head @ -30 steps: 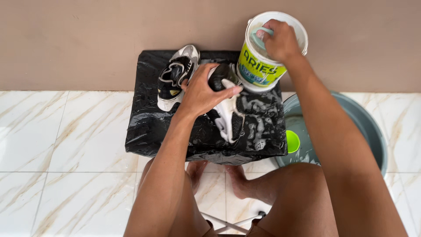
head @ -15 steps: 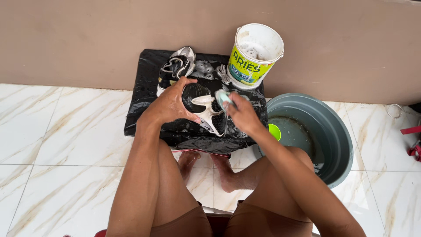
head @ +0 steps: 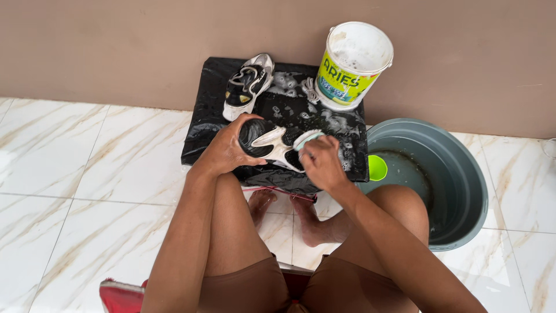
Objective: The person scrubs a white and black sneaker with a brush and soapy water, then rinses it with water from a green cup. They repeat the process on the second sneaker, scrubbing and rinsing both shoes thoroughly.
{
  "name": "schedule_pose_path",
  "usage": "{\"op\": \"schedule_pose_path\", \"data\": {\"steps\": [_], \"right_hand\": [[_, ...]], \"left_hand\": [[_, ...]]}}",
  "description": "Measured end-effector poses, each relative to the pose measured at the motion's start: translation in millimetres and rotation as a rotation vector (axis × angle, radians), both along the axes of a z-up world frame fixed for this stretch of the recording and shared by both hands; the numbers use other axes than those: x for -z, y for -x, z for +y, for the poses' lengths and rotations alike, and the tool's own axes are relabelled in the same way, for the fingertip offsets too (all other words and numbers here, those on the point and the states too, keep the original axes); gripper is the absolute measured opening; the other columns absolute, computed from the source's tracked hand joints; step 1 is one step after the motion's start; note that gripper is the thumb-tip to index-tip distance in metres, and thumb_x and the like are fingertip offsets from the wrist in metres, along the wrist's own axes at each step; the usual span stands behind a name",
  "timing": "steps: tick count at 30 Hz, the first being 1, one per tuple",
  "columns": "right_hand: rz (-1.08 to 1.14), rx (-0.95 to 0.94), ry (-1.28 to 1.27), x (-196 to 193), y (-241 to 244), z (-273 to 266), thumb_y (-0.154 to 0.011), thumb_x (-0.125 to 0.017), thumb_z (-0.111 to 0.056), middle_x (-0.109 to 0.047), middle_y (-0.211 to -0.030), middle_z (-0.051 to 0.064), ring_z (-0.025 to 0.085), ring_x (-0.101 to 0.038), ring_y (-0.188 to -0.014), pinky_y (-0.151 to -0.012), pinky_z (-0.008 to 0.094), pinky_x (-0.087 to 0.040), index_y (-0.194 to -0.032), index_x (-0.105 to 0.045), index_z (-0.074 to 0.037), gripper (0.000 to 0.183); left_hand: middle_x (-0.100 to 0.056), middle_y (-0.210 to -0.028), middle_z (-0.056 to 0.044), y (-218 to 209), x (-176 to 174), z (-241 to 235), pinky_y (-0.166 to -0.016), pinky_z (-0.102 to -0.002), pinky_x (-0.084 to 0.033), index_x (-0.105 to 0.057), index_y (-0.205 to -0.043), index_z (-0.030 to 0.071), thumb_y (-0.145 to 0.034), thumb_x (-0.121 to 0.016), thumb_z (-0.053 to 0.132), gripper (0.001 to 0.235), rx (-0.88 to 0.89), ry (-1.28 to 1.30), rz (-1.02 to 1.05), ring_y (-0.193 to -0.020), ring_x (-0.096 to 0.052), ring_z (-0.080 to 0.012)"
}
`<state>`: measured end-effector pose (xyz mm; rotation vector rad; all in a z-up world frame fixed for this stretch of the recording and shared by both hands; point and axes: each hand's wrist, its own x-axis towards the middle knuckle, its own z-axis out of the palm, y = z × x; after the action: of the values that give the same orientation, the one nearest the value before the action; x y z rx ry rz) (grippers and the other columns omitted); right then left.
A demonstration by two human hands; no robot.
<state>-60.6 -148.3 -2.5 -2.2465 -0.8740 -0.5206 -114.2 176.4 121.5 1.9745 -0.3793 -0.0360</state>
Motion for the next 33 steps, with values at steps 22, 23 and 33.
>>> {"op": "schedule_pose_path", "data": {"steps": [22,23,33], "right_hand": [[0.087,-0.086,-0.014,-6,5,-2,-0.117,-0.077,-0.018,-0.064,-0.069,0.004,0.032,-0.067,-0.077,-0.096,0.049,-0.045,-0.08,-0.065,-0.018,0.04],[0.077,-0.093,-0.024,-20,12,6,-0.119,-0.076,-0.023,-0.063,-0.069,0.004,0.032,-0.068,-0.077,-0.095,0.047,-0.045,-0.079,-0.062,-0.019,0.043],[0.124,-0.011,0.1,-18,-11,-4,-0.115,-0.078,-0.016,-0.063,-0.058,0.005,0.034,-0.072,-0.07,-0.088,0.048,-0.047,-0.076,-0.069,-0.015,0.04]], "left_hand": [[-0.079,-0.147,-0.023,-20,32,-22,-0.126,-0.068,-0.057,-0.065,-0.166,0.017,-0.069,-0.121,0.024,0.112,-0.026,-0.005,-0.136,-0.146,-0.076,-0.0521],[-0.079,-0.146,-0.021,-23,35,-23,-0.124,-0.067,-0.058,-0.066,-0.165,0.019,-0.065,-0.122,0.031,0.116,-0.045,-0.028,-0.133,-0.144,-0.077,-0.0501],[-0.078,-0.143,-0.024,-23,35,-33,-0.123,-0.062,-0.06,-0.065,-0.163,0.014,-0.062,-0.123,0.038,0.119,-0.107,-0.097,-0.145,-0.141,-0.075,-0.0504]]}}
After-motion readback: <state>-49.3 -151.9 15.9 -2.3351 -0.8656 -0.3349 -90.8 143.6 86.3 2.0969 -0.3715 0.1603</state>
